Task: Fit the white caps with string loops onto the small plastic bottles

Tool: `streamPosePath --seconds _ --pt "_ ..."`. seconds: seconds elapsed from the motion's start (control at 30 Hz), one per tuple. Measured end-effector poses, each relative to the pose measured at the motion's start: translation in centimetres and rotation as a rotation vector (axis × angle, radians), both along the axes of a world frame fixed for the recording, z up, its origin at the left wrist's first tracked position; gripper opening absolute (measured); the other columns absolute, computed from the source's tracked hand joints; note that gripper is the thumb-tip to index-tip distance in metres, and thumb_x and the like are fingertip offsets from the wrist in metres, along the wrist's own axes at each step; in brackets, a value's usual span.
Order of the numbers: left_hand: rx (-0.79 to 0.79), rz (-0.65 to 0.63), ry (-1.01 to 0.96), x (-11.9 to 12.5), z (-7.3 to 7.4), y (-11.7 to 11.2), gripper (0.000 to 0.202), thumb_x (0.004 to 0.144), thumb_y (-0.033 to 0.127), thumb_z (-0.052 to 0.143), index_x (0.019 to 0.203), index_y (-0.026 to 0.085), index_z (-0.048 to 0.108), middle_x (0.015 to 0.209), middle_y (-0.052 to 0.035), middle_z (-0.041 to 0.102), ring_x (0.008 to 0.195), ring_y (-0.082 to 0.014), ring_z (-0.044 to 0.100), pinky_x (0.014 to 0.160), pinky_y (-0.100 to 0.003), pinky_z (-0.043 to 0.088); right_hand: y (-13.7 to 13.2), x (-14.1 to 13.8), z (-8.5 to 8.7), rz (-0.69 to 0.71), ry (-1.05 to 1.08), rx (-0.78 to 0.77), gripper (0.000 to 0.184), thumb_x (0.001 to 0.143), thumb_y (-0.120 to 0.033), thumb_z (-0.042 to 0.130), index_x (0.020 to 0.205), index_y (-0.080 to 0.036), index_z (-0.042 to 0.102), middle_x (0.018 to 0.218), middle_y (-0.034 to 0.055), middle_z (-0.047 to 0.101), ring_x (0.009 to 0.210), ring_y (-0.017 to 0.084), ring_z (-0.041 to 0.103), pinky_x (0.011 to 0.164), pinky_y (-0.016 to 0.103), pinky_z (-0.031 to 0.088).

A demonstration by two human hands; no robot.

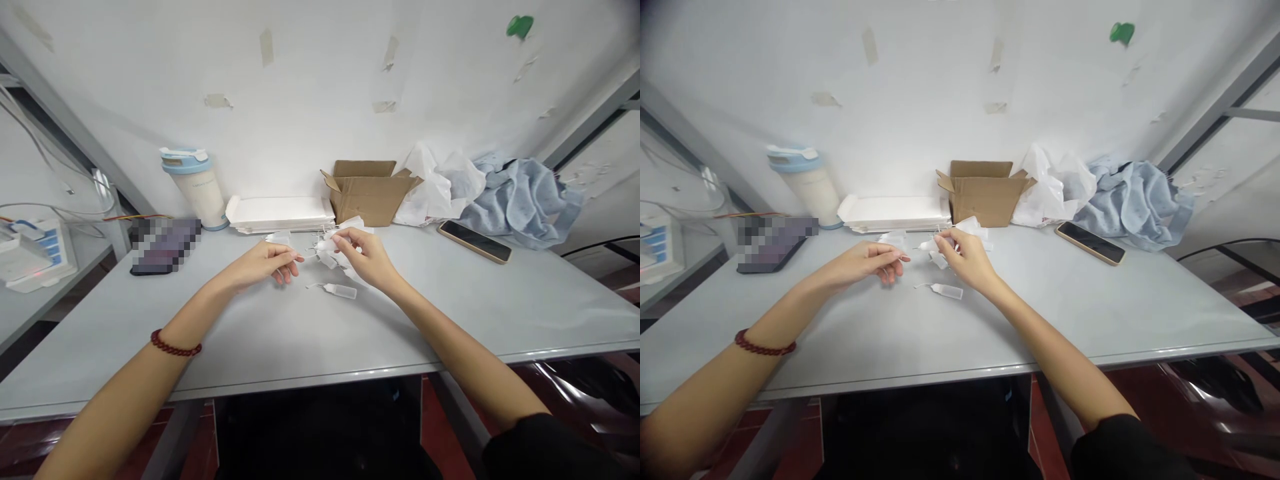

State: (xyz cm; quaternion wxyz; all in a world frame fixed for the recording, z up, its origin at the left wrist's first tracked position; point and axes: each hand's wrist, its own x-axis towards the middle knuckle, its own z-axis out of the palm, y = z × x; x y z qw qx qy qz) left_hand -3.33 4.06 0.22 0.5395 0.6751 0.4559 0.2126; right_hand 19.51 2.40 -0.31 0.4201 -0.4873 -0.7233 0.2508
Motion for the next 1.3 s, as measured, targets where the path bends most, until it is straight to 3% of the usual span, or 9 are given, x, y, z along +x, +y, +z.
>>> streamPosePath --seconds 0.37,0.77,1.07,1.3 --pt "0.152 -0.006 0.045 0.8 0.2 -0.7 0.027 0.085 0.039 0.056 0.075 0.014 0.062 0.069 -0.0021 0.065 0.060 -0.0117 0.059 0.062 -0.026 0.050 0.1 -0.2 -0.3 0.001 0.105 -0.057 0.032 0.089 -0.040 0.048 0.080 -0.014 0.065 0.064 0.0015 0.061 0.058 0.011 0.051 0.053 0.023 0.036" --pt "0.292 -0.029 0.047 1.5 -0.3 -1.3 0.021 0.089 0.034 0.051 0.086 0.015 0.059 0.081 -0.0024 0.064 0.063 -0.0112 0.060 0.061 -0.024 0.050 0.0 -0.3 -0.5 0.032 0.101 -0.069 0.032 0.088 -0.041 0.049 0.077 -0.015 0.063 0.062 0.0008 0.061 0.056 0.010 0.049 0.053 0.023 0.034" --pt "0.339 0.050 0.025 1.6 -0.1 -1.4 0.019 0.084 0.031 0.054 0.081 0.015 0.063 0.074 -0.0027 0.065 0.061 -0.0125 0.060 0.061 -0.026 0.050 -0.1 -0.3 -0.6 0.044 0.145 -0.103 0.033 0.088 -0.041 0.049 0.073 -0.015 0.061 0.061 0.0001 0.059 0.055 0.009 0.046 0.053 0.023 0.033" --pt "0.355 0.025 -0.002 1.5 0.0 -1.5 0.019 0.085 0.028 0.052 0.084 0.014 0.064 0.072 -0.0021 0.065 0.061 -0.0124 0.060 0.061 -0.026 0.051 0.0 -0.3 -0.6 0.051 0.165 -0.108 0.033 0.088 -0.041 0.049 0.073 -0.015 0.061 0.061 0.0003 0.059 0.059 0.011 0.049 0.057 0.024 0.035"
